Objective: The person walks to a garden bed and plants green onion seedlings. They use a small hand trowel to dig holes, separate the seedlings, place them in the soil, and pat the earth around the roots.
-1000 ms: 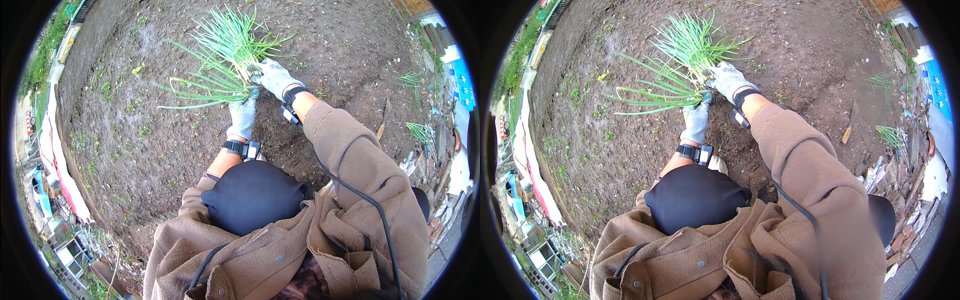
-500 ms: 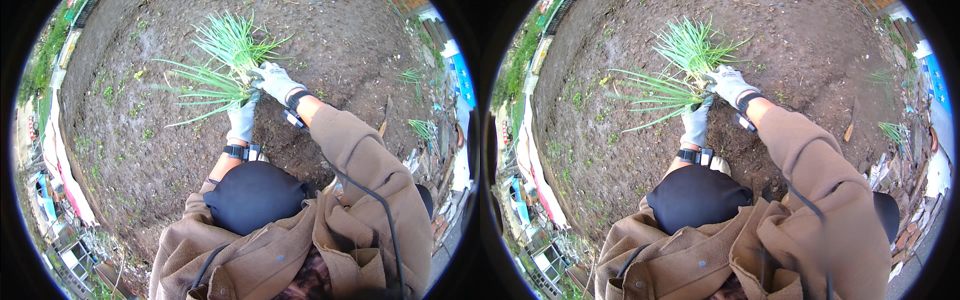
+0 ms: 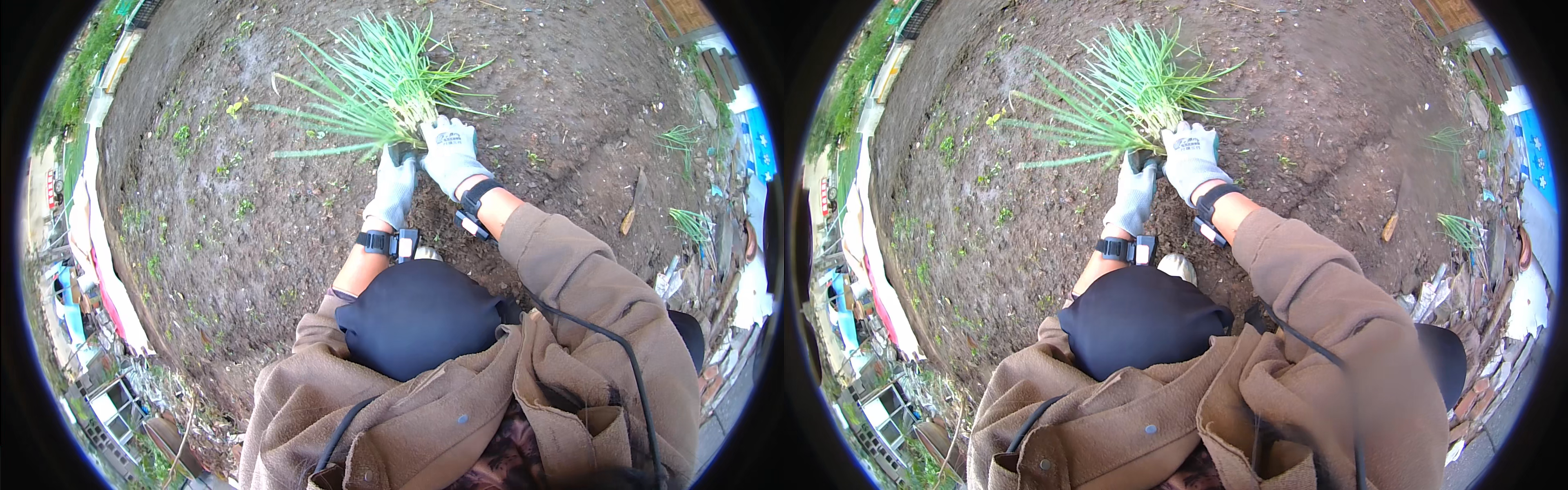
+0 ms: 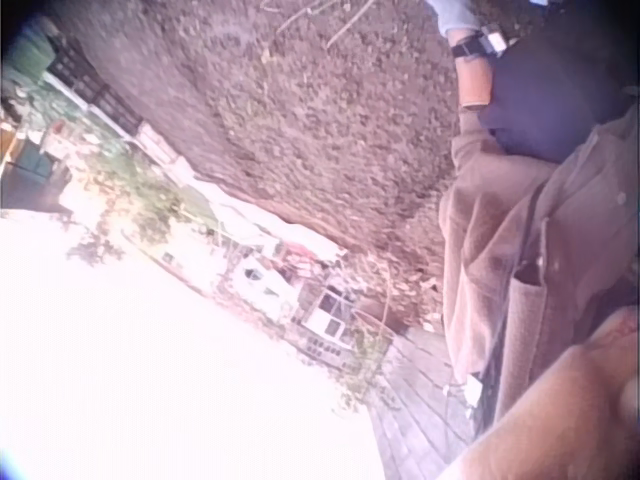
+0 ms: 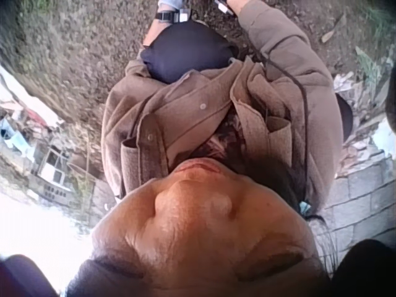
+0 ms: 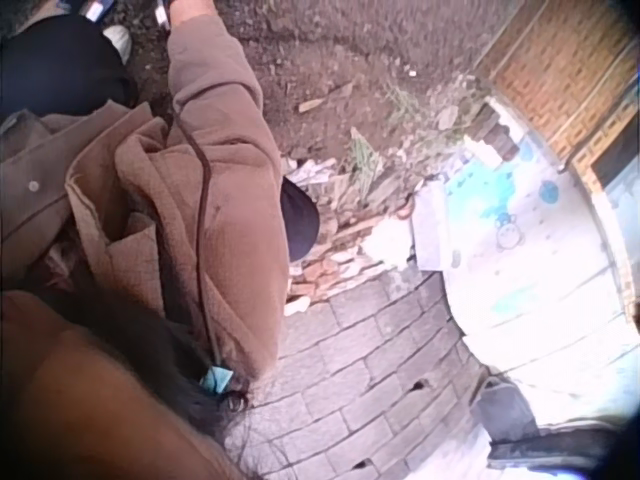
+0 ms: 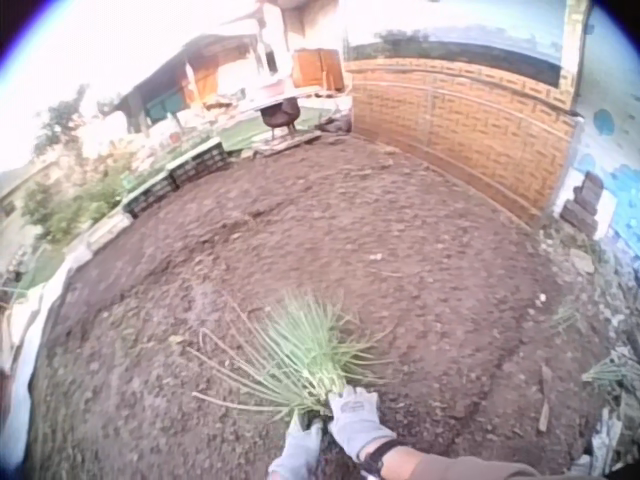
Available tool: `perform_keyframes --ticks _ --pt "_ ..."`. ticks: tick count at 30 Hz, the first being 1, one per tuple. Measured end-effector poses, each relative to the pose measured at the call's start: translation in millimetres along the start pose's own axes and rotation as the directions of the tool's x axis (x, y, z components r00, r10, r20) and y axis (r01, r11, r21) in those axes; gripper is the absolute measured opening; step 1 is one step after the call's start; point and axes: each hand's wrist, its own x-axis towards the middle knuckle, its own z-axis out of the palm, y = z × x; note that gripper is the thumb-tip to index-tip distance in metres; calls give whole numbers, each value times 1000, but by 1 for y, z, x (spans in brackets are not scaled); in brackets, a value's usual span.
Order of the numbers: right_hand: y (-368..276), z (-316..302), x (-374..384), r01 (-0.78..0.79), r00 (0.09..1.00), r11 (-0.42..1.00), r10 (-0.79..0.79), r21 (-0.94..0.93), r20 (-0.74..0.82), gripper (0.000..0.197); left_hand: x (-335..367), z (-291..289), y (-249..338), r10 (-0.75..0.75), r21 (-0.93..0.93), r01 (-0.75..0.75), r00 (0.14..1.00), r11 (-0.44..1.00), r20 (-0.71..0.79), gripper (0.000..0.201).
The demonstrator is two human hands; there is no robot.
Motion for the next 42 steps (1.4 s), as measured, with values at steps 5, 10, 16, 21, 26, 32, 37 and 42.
perform_keyframes --ticks 5,10,16,21,26,32,37,42 --pt "-2 1 12 -67 997 993 70 95 -33 30 11 2 15 -117 -388 125 992 913 42 30" --pt "-10 15 15 -150 985 983 159 106 -74 36 11 -6 9 -116 -319 93 992 943 -54 35" --pt "-11 20 25 -194 979 976 198 102 -40 38 30 -2 0 -255 -485 262 964 835 81 47" --pt "-2 14 11 -94 989 971 116 219 -90 37 30 -6 7 -239 -524 306 951 794 194 45" --pt "2 8 -2 -42 994 919 77 392 -76 45 34 -24 17 -276 -150 304 944 941 180 30" --pt "13 -1 1 -130 983 888 58 441 174 48 63 -34 40 275 148 -330 913 932 302 25" --pt "27 9 3 -210 943 678 -49 704 328 47 72 -22 46 440 51 -534 743 844 504 29" --pt "27 23 0 -89 994 827 41 555 99 47 101 -5 34 190 69 -292 767 954 612 31"
